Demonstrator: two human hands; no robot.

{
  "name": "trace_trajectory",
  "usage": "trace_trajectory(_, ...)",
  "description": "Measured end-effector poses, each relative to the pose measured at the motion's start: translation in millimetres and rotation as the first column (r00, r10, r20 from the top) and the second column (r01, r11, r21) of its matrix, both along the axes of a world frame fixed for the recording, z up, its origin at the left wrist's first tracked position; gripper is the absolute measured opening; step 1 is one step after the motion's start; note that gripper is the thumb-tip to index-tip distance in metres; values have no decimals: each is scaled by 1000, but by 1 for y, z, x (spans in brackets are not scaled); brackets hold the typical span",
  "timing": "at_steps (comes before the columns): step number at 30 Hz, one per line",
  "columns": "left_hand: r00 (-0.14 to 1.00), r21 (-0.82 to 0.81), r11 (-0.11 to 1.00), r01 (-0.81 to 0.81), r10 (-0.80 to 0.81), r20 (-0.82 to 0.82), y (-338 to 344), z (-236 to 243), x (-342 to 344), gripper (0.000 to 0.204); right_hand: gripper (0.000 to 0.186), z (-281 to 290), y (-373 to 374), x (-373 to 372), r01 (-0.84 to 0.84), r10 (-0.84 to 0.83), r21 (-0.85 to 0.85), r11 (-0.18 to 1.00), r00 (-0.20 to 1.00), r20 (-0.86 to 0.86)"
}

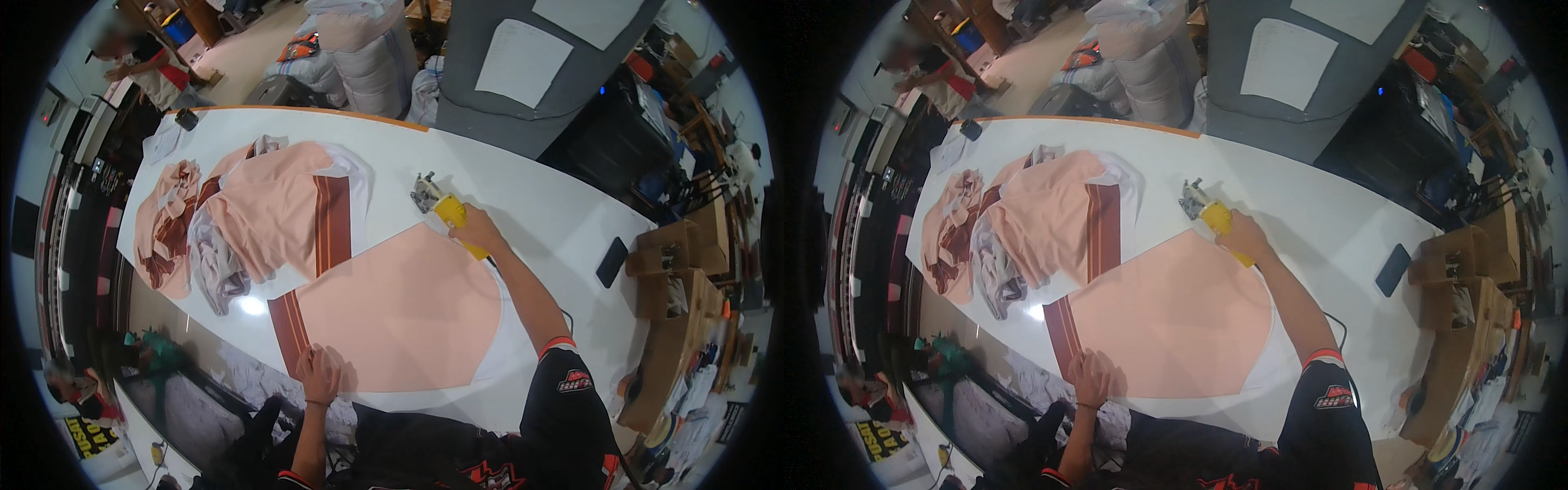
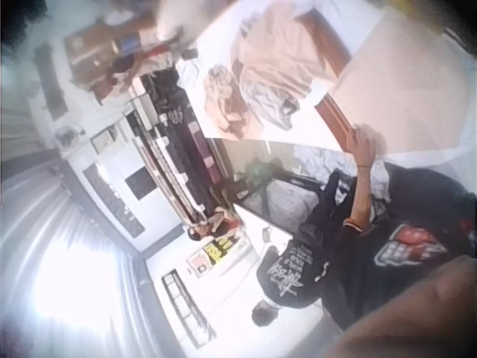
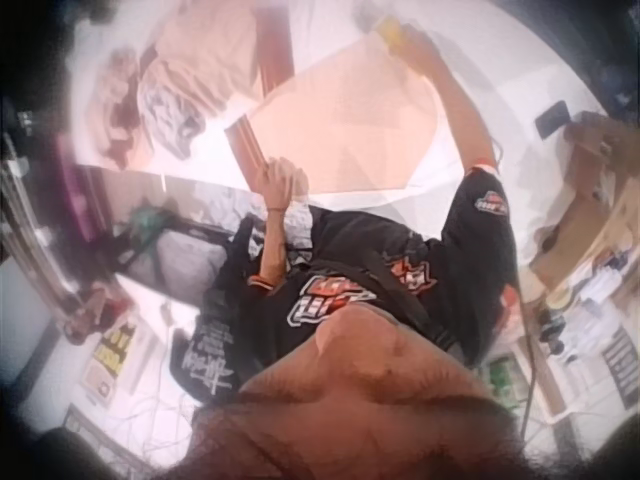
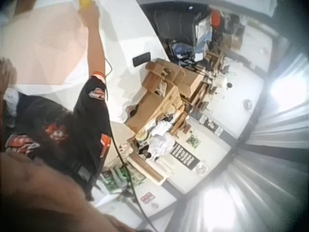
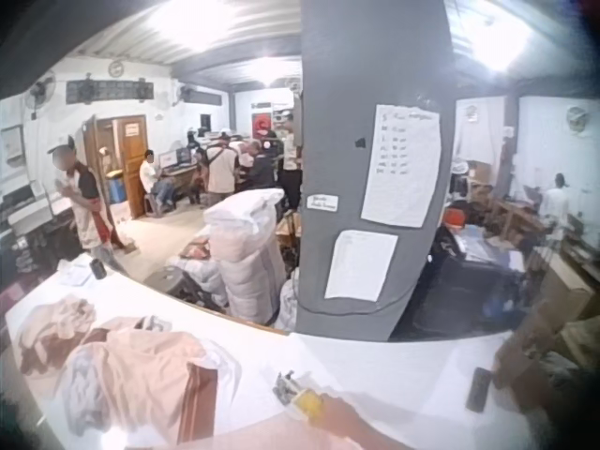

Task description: The person cuts a large piece of light pink fabric with maroon stripes on a white table using a yellow electric cutter. They repeatedly unfold, smooth, and trim the fabric into a curved shape, then fold and restack the cut pieces.

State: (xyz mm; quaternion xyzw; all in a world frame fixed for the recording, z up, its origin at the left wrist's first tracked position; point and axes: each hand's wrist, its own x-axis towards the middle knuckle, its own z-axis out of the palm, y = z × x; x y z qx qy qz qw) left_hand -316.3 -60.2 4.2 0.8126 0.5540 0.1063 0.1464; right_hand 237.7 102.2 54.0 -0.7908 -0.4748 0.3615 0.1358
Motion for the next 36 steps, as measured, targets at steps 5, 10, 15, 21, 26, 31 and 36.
trace_trajectory(5,999,-22,999,-36,36,-4,11,4,0,69,62,-12,-71,21,261,-219,192,946,951,-216)
trace_trajectory(10,997,-36,997,-65,66,38,26,3,8,64,51,-18,-217,20,554,-489,22,832,752,-442)
trace_trajectory(15,978,16,984,179,-180,102,69,-4,77,61,49,-17,-405,-47,639,-558,48,767,702,-443)
trace_trajectory(21,922,-99,917,386,-382,58,110,7,227,69,51,15,-570,-183,847,-813,-176,502,392,-431)
trace_trajectory(26,919,-221,902,371,-391,-51,91,4,356,81,46,37,-596,-277,924,-893,-207,320,221,-392)
trace_trajectory(31,434,-90,425,901,-884,175,21,-43,460,81,44,42,-576,-326,984,-804,-126,124,25,-594)
trace_trajectory(36,21,77,46,996,-955,295,-101,-44,438,61,45,44,-576,-320,998,-788,-38,52,18,-615)
